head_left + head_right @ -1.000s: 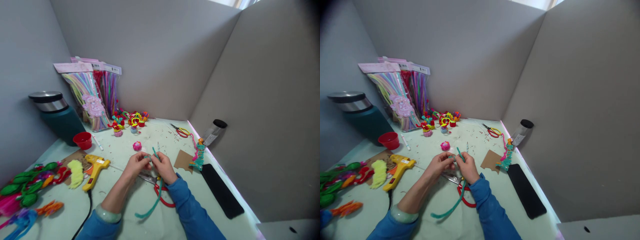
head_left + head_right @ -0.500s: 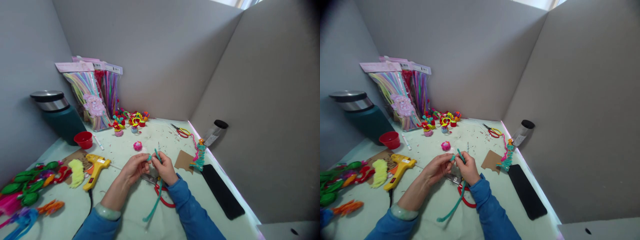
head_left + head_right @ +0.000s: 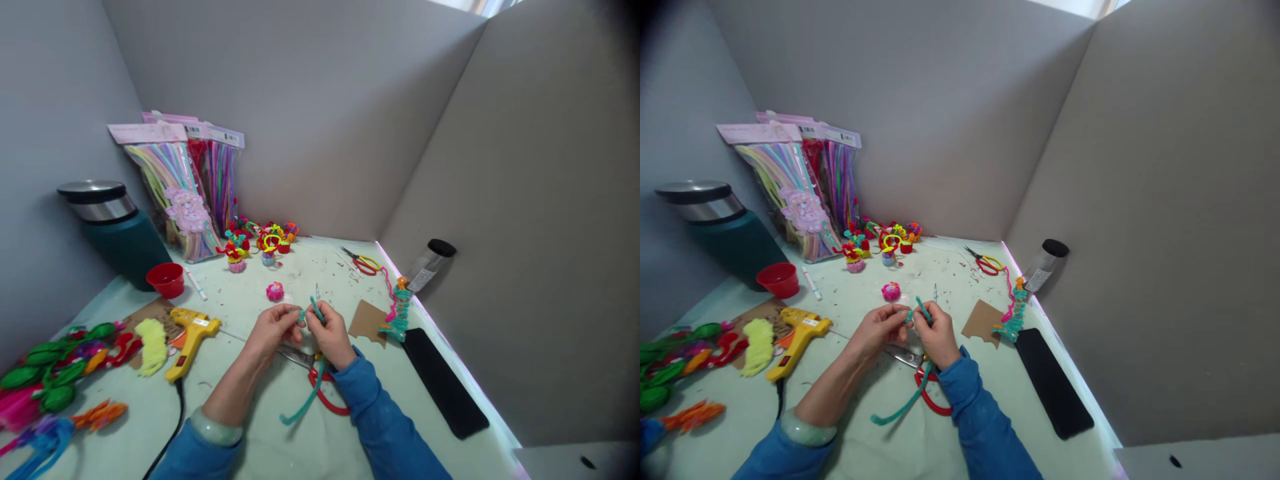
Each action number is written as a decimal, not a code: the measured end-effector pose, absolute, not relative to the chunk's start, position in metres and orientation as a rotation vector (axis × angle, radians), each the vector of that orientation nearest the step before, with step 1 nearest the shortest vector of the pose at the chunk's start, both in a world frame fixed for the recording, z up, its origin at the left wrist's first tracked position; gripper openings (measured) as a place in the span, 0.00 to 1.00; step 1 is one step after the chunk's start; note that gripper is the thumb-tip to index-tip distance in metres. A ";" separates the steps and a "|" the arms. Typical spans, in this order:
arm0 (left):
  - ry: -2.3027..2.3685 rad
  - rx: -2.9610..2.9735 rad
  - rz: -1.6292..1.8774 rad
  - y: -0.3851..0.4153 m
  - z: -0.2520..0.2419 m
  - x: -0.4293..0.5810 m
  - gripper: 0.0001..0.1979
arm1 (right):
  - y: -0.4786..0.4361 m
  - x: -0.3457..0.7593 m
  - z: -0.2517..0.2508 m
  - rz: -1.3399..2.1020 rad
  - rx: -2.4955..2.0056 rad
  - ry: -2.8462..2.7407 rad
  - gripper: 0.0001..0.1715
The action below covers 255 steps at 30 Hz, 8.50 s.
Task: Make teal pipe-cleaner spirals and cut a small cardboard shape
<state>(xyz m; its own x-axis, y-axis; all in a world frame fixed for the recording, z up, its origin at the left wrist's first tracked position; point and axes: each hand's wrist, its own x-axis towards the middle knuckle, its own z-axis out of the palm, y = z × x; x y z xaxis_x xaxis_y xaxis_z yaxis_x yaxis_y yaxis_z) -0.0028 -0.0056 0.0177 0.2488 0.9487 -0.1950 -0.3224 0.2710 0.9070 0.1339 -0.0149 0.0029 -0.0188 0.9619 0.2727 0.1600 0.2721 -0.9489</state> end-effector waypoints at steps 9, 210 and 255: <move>1.055 1.033 1.129 -0.004 0.011 0.003 0.12 | -0.018 0.132 0.002 0.661 -1.212 -1.587 0.07; 1.069 1.059 1.022 -0.004 0.012 0.000 0.13 | -0.011 0.136 -0.008 0.476 -1.210 -1.608 0.13; 1.084 1.149 1.054 -0.006 0.008 0.004 0.13 | -0.011 0.136 -0.004 0.657 -1.232 -1.512 0.17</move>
